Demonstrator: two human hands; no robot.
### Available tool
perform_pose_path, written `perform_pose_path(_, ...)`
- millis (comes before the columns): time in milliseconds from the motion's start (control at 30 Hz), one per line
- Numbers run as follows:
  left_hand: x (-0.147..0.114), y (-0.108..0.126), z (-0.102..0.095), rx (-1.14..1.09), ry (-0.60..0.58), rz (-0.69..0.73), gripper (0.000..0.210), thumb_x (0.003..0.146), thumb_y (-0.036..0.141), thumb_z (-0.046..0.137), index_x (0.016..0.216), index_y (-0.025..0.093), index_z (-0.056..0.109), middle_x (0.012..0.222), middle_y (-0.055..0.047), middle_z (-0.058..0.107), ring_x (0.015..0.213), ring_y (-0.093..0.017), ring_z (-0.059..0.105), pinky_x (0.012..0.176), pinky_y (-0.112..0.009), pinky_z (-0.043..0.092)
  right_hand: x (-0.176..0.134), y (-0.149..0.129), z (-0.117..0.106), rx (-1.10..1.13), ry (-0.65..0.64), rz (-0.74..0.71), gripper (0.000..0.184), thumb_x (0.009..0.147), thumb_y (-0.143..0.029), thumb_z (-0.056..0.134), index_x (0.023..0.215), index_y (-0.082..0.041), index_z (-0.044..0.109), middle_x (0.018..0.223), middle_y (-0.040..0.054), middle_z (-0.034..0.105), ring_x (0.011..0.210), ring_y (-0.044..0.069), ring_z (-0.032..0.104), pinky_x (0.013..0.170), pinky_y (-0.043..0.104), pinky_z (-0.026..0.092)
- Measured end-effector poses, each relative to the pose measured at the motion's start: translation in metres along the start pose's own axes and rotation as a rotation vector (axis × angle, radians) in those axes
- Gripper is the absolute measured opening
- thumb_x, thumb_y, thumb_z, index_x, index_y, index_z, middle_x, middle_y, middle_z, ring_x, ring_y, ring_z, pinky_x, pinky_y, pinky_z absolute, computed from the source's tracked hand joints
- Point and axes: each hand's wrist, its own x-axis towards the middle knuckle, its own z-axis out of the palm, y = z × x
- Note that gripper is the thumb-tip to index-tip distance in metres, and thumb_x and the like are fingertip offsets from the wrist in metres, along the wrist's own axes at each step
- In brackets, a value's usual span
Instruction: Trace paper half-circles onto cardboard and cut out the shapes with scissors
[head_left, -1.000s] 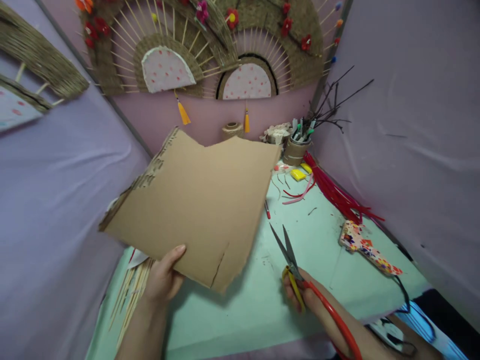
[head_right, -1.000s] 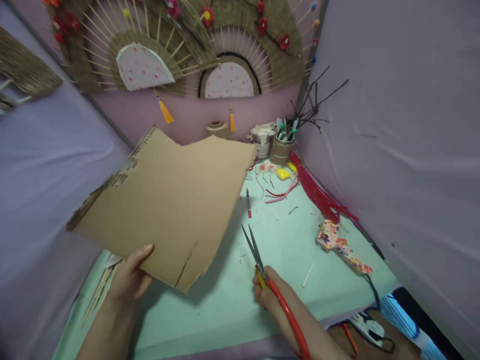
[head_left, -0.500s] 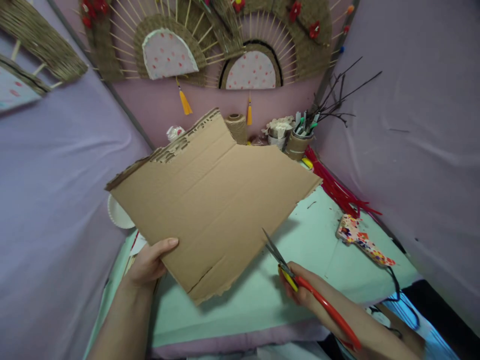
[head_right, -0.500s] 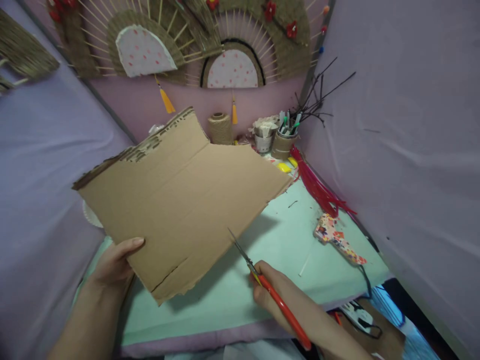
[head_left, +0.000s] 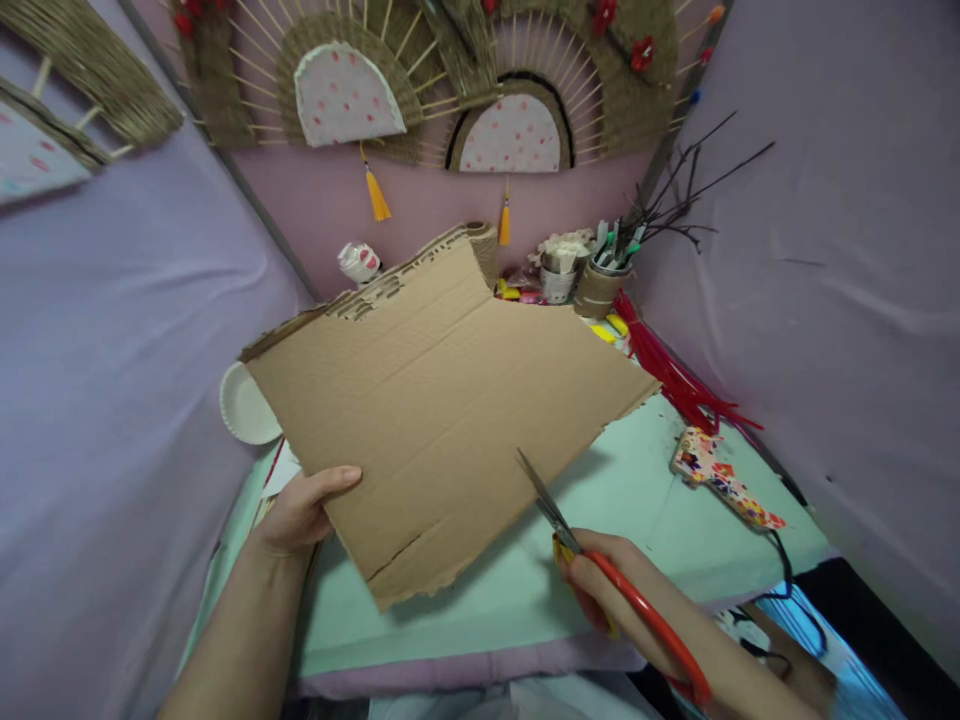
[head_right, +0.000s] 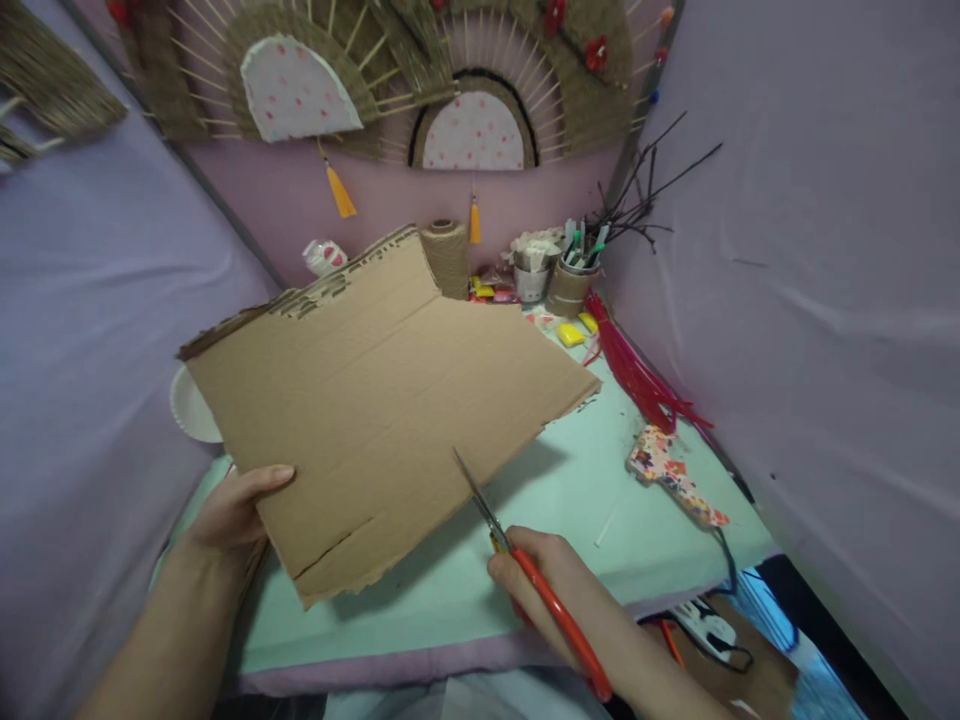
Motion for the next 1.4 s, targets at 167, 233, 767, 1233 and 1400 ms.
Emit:
perform_pose_path(167,0.001,0.002,0.002,0.010,0.031,-0.011,0.062,0.049,0.020,0.077,0.109,0.021,0.064,0.086,-0.008,0.074,0.074,-0.030,0.070,0.063,-0.037,0.059,0.002,0.005,0.006,-0.038,0.077,0.045,0.049,0.080,-0.066,0.041,0.058,-0.021,0.035,0.044,-0.0053,0.035,0.044,0.008,0.030,0.042,0.022,0.020)
perform_pose_path(233,0.002,0.007,0.002,0.001,0.071,-0.048,0.060,0.047,0.017,0.077,0.105,0.021,0.065,0.082,-0.007,0.074,0.072,-0.030,0.070,0.061,-0.037,0.058,0.005,0.009,0.010,-0.036,0.107,0.035,0.050,0.078,-0.066,0.042,0.055,-0.022,0.033,0.045,-0.0057,0.030,0.045,0.008,0.027,0.041,0.023,0.018)
perform_pose_path(767,-0.032,-0.087,0.134,-0.520,-0.010,0.220,0.031,0.057,0.026,0.083,0.084,0.019,0.069,0.093,-0.007,0.072,0.097,-0.023,0.065,0.094,-0.039,0.048,0.036,-0.007,0.041,0.294,0.278,-0.018,0.048,0.079,-0.068,0.042,0.064,-0.022,0.038,0.040,-0.0085,0.034,0.033,0.007,0.031,0.034,0.021,0.025)
perform_pose_path(1233,-0.015,-0.074,0.163,-0.525,0.317,0.180,0.047,0.064,0.012,0.077,0.108,0.019,0.064,0.099,-0.006,0.071,0.078,-0.014,0.067,0.060,-0.020,0.054,0.047,0.011,0.039,0.144,0.284,-0.150,0.045,0.082,-0.063,0.044,0.068,-0.020,0.042,0.052,-0.0049,0.042,0.046,0.010,0.039,0.043,0.022,0.029)
perform_pose_path(1400,-0.015,-0.073,0.160,-0.516,0.341,0.187,0.041,0.061,0.014,0.079,0.100,0.016,0.066,0.088,-0.005,0.072,0.072,-0.014,0.067,0.058,-0.020,0.054,0.057,0.000,0.032,0.119,0.241,-0.198,0.046,0.086,-0.061,0.035,0.072,-0.018,0.047,0.056,-0.0018,0.049,0.052,0.012,0.045,0.048,0.023,0.034)
